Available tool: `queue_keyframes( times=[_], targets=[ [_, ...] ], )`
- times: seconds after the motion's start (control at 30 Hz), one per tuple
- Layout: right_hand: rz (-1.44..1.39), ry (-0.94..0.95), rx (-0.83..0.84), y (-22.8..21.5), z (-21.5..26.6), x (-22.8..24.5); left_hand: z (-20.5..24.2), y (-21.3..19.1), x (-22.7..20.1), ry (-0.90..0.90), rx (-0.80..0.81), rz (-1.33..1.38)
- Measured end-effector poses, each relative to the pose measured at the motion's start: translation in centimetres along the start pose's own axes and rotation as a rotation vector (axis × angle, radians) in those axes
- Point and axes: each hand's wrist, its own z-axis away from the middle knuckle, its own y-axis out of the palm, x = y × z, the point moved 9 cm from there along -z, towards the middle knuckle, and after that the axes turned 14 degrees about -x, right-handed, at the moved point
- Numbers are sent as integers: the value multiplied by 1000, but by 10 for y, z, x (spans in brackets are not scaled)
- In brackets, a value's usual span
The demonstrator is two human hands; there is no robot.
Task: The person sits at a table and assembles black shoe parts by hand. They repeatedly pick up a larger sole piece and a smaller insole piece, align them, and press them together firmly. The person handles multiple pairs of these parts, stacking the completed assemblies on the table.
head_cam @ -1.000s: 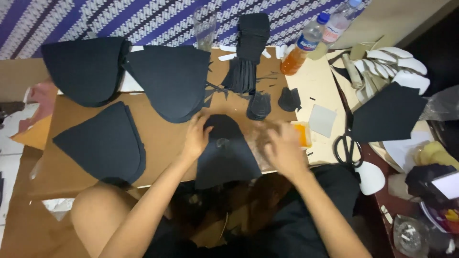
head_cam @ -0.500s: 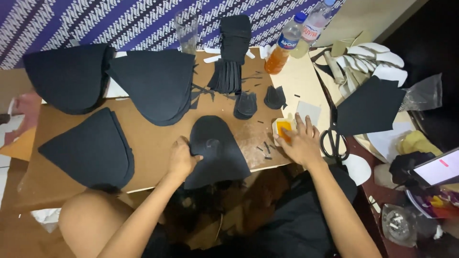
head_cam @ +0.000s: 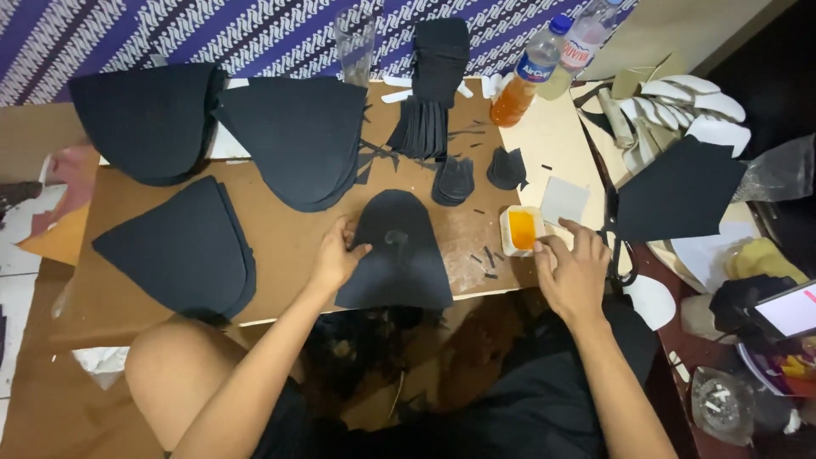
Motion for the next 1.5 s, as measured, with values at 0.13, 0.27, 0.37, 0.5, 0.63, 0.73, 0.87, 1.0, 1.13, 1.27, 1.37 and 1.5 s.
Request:
queue_keyframes(
  times=[0.13,0.27,0.37,0.5,0.63,0.73,0.87,1.0,1.13,1.27,1.37,1.5],
  targets=[
    [41,-45,13,17,4,6,-3,6,11,95,52,-122],
    [-319,-95,-98,-19,-20,93,1,7,11,31,82,-91],
    [-639,-59,130,-31,-42,162,-4,12,13,34,103,-115],
    [-815,-58,443,63,-7,198,-8,19,26,63,127,-155],
    [-682,-112,448,103,-5,199,-2,7,2,40,132,-195],
    [-659,-122,449,109,-4,200,-2,7,1,68,134,-203],
    [-675,-137,461,106,-5,204,1,7,0,74,146,-201],
    [-654,-224,435,107,-2,203,-2,8,1,49,166,-195],
    [-676,-257,443,95,4,202,-3,13,9,54,182,-187],
    [-638,-356,408,81,12,204,-3,14,14,25,171,-166],
    [-613,-419,397,61,14,209,-4,15,14,23,170,-175],
    [-620,-453,420,49,14,212,0,10,4,35,169,-206]
  ],
)
